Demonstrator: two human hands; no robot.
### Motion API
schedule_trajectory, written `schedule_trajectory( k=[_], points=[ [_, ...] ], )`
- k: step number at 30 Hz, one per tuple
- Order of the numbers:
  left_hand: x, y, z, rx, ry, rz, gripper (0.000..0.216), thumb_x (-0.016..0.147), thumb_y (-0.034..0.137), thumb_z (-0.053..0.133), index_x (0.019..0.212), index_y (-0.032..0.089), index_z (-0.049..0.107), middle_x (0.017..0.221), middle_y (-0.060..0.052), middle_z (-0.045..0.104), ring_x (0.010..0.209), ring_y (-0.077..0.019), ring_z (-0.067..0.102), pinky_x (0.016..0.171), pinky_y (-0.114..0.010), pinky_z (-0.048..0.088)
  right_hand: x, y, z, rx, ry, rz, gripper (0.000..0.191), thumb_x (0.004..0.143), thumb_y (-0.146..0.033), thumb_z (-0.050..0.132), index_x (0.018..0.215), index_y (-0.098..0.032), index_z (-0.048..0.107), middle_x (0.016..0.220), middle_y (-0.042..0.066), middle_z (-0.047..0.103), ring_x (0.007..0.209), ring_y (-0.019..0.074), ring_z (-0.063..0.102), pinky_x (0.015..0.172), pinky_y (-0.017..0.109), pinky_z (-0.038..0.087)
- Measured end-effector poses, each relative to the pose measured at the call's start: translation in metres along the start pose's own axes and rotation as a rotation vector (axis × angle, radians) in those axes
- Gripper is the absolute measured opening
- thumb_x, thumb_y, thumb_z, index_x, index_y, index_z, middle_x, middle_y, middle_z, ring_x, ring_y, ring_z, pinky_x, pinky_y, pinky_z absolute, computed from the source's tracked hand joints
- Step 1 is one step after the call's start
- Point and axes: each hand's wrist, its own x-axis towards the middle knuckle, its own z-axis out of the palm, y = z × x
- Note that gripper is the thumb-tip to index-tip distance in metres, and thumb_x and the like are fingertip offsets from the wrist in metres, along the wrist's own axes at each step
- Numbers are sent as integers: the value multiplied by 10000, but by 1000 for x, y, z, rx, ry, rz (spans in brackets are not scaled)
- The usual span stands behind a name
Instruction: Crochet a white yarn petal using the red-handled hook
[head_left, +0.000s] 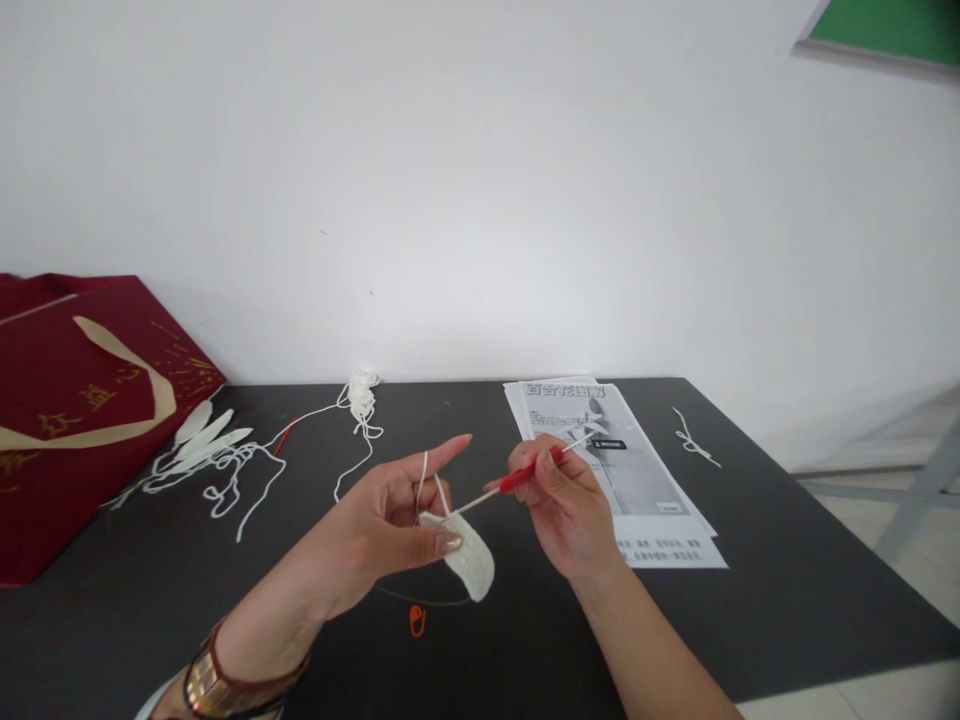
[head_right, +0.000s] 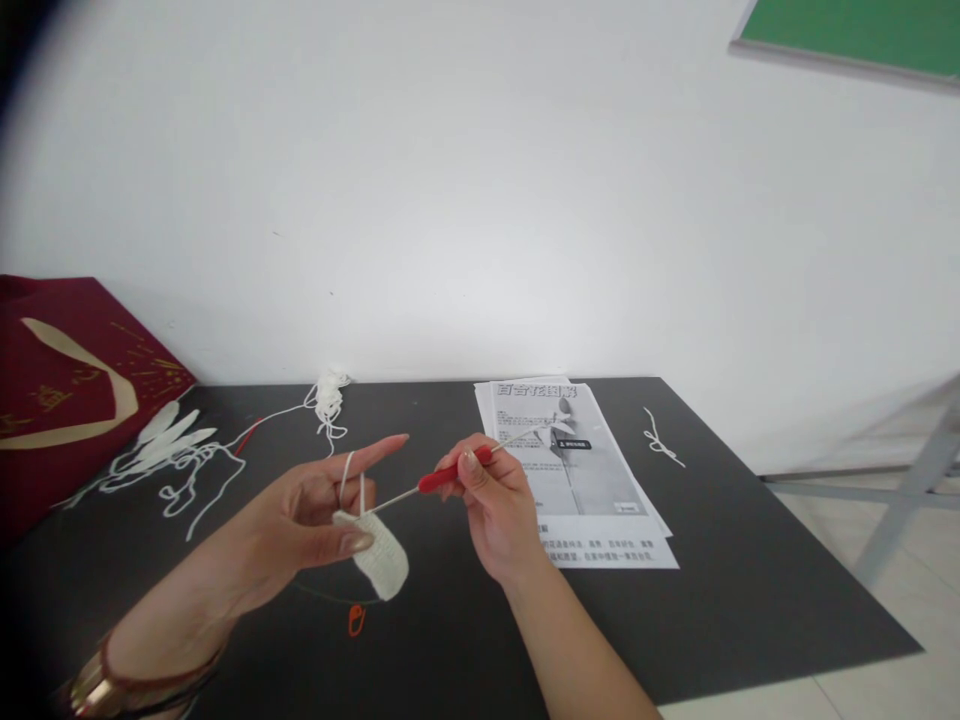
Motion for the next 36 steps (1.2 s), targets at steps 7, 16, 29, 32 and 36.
schedule_trajectory(
  k=[7, 16, 29, 32, 36],
  points=[
    [-2, -1, -1, 66, -13, -15, 831, 682, 162, 783, 1424, 226, 416, 658, 43, 586, 563, -85, 483, 539, -207, 344, -2, -8, -4, -144, -68, -111, 186, 825, -363, 675, 724, -208, 700, 687, -4, 569, 561, 127, 508, 694, 356, 539],
    [0, -2, -4, 119, -16, -6, 807, 709, 158, 752, 1433, 239, 404, 665, 38, 553, 563, -100, 460, 531, -226, 316, -4, -13, -6, -251, -98, -174, 199, 822, -388, 668, 723, -222, 710, 643, -8, 528, 559, 143, 501, 812, 452, 535],
    [3, -3, -3, 272, 36, 24, 799, 732, 166, 709, 1451, 224, 366, 660, 43, 531, 574, -114, 449, 534, -246, 293, -9, -13, -6, -427, -154, -373, 165, 888, -303, 593, 822, -247, 733, 638, 15, 545, 678, 198, 547, 769, 457, 546],
    [4, -2, -1, 345, 56, 50, 806, 730, 150, 691, 1458, 197, 351, 649, 49, 523, 582, -123, 454, 552, -258, 318, -11, -15, -6, -496, -176, -408, 164, 900, -286, 574, 850, -261, 728, 652, 20, 569, 699, 205, 544, 770, 456, 551],
    [7, -4, 0, 506, 143, 95, 787, 722, 145, 663, 1451, 151, 364, 614, 69, 475, 558, -126, 440, 545, -260, 342, -15, -18, -5, -707, -244, -496, 147, 895, -230, 571, 900, -270, 711, 723, 34, 655, 759, 219, 568, 793, 456, 546]
  ],
)
